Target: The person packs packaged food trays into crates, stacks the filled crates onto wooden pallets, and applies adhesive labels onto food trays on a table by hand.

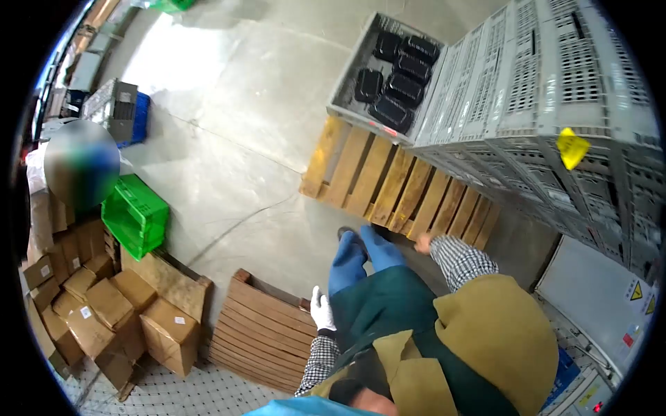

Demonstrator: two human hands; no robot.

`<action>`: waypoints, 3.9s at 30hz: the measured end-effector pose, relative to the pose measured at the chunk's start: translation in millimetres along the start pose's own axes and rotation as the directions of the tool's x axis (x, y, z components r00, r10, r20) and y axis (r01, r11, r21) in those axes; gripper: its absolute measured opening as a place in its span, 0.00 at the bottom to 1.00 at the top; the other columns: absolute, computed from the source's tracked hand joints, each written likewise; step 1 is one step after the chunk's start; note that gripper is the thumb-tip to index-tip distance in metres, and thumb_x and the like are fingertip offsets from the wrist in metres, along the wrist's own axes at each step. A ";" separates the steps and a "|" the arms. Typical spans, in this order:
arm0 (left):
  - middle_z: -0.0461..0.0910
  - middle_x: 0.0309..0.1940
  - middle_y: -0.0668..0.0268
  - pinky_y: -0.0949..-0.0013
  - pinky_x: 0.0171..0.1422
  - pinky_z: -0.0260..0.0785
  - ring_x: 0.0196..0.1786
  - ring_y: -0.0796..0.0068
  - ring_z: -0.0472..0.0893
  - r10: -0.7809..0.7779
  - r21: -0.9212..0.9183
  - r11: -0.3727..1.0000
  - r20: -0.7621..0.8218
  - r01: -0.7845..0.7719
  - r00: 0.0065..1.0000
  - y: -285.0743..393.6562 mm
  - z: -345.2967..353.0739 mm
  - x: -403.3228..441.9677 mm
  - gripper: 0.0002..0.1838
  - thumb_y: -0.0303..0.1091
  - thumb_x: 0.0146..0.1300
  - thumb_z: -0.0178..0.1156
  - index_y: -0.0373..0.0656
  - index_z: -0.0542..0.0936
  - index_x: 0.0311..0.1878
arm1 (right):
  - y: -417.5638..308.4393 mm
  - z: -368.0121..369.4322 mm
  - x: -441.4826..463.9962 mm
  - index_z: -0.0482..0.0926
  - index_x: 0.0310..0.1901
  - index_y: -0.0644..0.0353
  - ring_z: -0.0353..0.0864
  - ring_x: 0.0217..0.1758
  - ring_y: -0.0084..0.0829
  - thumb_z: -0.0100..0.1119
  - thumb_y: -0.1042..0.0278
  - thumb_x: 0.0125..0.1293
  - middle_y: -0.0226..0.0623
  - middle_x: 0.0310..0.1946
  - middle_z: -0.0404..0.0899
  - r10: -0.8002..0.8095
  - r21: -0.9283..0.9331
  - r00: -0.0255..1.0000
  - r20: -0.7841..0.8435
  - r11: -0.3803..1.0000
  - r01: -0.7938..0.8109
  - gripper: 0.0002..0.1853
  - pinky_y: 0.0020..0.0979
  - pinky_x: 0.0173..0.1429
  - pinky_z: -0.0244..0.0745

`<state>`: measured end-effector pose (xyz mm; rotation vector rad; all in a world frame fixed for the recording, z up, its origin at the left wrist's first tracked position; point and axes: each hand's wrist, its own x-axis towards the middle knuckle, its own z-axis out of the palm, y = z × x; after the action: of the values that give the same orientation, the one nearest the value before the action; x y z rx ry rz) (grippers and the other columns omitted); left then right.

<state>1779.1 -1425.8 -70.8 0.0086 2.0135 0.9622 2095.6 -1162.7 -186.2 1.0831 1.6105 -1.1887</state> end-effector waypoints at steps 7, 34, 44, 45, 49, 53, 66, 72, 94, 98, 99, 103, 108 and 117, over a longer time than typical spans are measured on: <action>0.77 0.49 0.57 0.70 0.57 0.67 0.50 0.66 0.77 0.162 0.812 0.570 0.040 -0.127 0.986 -56.7 -237.9 38.9 0.19 0.29 0.62 0.53 0.32 0.72 0.56 | -91.7 -23.1 -55.2 0.77 0.45 0.68 0.77 0.46 0.45 0.55 0.46 0.58 0.53 0.44 0.77 0.195 0.049 0.980 0.046 0.979 -0.197 0.27 0.41 0.50 0.72; 0.77 0.52 0.54 0.67 0.63 0.63 0.57 0.62 0.75 -0.060 0.182 0.979 -0.159 0.089 0.985 418.3 -512.5 600.0 0.23 0.40 0.57 0.57 0.39 0.76 0.54 | -837.5 -559.3 231.2 0.80 0.44 0.60 0.80 0.42 0.41 0.52 0.61 0.59 0.45 0.40 0.80 -0.166 -0.484 0.938 -0.304 0.875 -0.002 0.16 0.41 0.45 0.75; 0.79 0.44 0.55 0.73 0.37 0.70 0.32 0.73 0.78 -0.221 0.052 0.965 -0.376 0.259 0.900 548.0 -603.0 792.2 0.32 0.36 0.57 0.56 0.32 0.63 0.63 | -1283.2 -728.9 299.7 0.80 0.42 0.63 0.83 0.32 0.29 0.51 0.66 0.59 0.39 0.32 0.83 -0.576 -0.178 0.757 -0.309 0.816 0.549 0.13 0.32 0.42 0.77; 0.79 0.44 0.54 0.72 0.37 0.71 0.32 0.71 0.79 -0.192 0.197 0.942 -0.347 0.272 0.918 553.9 -617.9 807.2 0.32 0.37 0.56 0.55 0.32 0.63 0.63 | -1300.8 -727.5 325.2 0.80 0.41 0.63 0.83 0.32 0.29 0.51 0.66 0.59 0.39 0.32 0.83 -0.573 -0.290 0.780 -0.251 0.814 0.504 0.13 0.32 0.42 0.77; 0.78 0.45 0.50 0.70 0.38 0.74 0.36 0.67 0.82 -0.237 0.015 0.966 -0.336 0.257 0.912 586.8 -658.6 908.2 0.33 0.35 0.56 0.54 0.33 0.61 0.65 | -1377.2 -757.4 348.2 0.81 0.40 0.60 0.83 0.32 0.27 0.51 0.65 0.59 0.37 0.31 0.83 -0.458 -0.424 0.881 -0.122 0.826 0.371 0.12 0.32 0.42 0.77; 0.68 0.61 0.52 0.67 0.68 0.58 0.63 0.59 0.69 -0.349 -0.007 0.936 -0.163 0.353 0.923 686.8 -712.5 995.4 0.32 0.45 0.61 0.51 0.37 0.62 0.65 | -1433.5 -799.0 395.5 0.81 0.40 0.59 0.83 0.27 0.26 0.50 0.65 0.60 0.36 0.28 0.83 -0.500 -0.472 0.866 -0.016 0.767 0.435 0.12 0.31 0.37 0.78; 0.56 0.68 0.54 0.65 0.70 0.55 0.68 0.61 0.60 -0.449 -0.780 0.611 -0.201 0.135 0.871 928.7 -662.2 1245.0 0.34 0.28 0.61 0.51 0.40 0.52 0.70 | -1734.1 -936.4 600.6 0.79 0.42 0.63 0.83 0.31 0.34 0.48 0.65 0.64 0.43 0.30 0.82 -0.614 -0.765 0.742 0.268 0.332 0.551 0.13 0.32 0.40 0.77; 0.69 0.58 0.46 0.58 0.64 0.63 0.59 0.49 0.70 -0.601 -0.474 0.784 -0.416 0.402 0.682 928.2 -606.1 1313.2 0.40 0.43 0.57 0.59 0.40 0.54 0.69 | -1849.9 -817.6 620.4 0.77 0.46 0.63 0.81 0.37 0.31 0.48 0.64 0.65 0.40 0.34 0.81 -0.624 -0.436 0.464 0.629 0.211 0.875 0.14 0.31 0.45 0.74; 0.78 0.40 0.52 0.58 0.48 0.70 0.43 0.54 0.79 -0.982 -0.945 0.187 -0.183 0.270 0.042 913.5 -586.0 1288.9 0.34 0.52 0.46 0.68 0.35 0.71 0.48 | -1899.3 -656.8 686.0 0.71 0.47 0.62 0.74 0.48 0.44 0.64 0.51 0.52 0.46 0.41 0.73 -0.759 -0.676 0.084 0.646 -0.516 0.526 0.27 0.42 0.47 0.71; 0.79 0.36 0.53 0.57 0.45 0.72 0.39 0.53 0.80 -0.986 -0.858 0.161 -0.165 0.488 0.035 890.1 -575.0 1303.5 0.32 0.52 0.45 0.65 0.35 0.70 0.45 | -1909.8 -692.9 735.5 0.69 0.40 0.63 0.77 0.40 0.44 0.56 0.51 0.60 0.46 0.36 0.74 -0.572 -0.565 0.122 0.811 -0.713 0.414 0.20 0.41 0.43 0.74; 0.79 0.37 0.53 0.57 0.46 0.72 0.39 0.54 0.81 -0.993 -0.899 0.109 -0.116 0.424 0.009 897.0 -582.2 1294.3 0.32 0.51 0.46 0.63 0.36 0.68 0.47 | -1915.8 -694.2 735.6 0.69 0.39 0.63 0.77 0.38 0.44 0.54 0.53 0.61 0.46 0.35 0.74 -0.526 -0.524 0.117 0.842 -0.749 0.406 0.19 0.40 0.41 0.75; 0.78 0.36 0.48 0.53 0.46 0.70 0.40 0.45 0.78 -0.895 -0.868 0.340 -0.417 0.360 -0.159 918.4 -561.3 1248.1 0.25 0.46 0.48 0.59 0.36 0.70 0.45 | -1964.6 -711.0 718.0 0.68 0.37 0.63 0.79 0.29 0.43 0.51 0.57 0.62 0.44 0.27 0.74 -0.492 -0.440 -0.043 0.870 -0.811 0.386 0.15 0.39 0.35 0.77; 0.70 0.55 0.55 0.56 0.60 0.61 0.57 0.62 0.69 -0.897 -0.921 0.267 -0.345 0.284 -0.276 952.5 -528.9 1145.1 0.24 0.41 0.60 0.55 0.38 0.66 0.56 | -2058.8 -743.6 633.7 0.65 0.58 0.62 0.69 0.58 0.38 0.56 0.58 0.60 0.41 0.55 0.69 -0.587 -0.552 -0.261 0.766 -0.809 0.201 0.27 0.40 0.62 0.63; 0.52 0.70 0.56 0.44 0.73 0.33 0.72 0.55 0.49 -0.707 -0.080 0.511 -0.606 0.856 0.365 936.9 -519.4 1155.5 0.35 0.46 0.58 0.52 0.43 0.58 0.68 | -2068.2 -764.8 670.4 0.64 0.63 0.51 0.49 0.73 0.22 0.49 0.69 0.58 0.27 0.67 0.58 0.043 0.046 0.082 0.996 -0.998 -0.040 0.28 0.41 0.77 0.36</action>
<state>384.9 -694.7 -136.7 -1.1801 2.2348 0.0139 -158.0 -680.7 -159.9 2.3551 -1.9316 -0.6274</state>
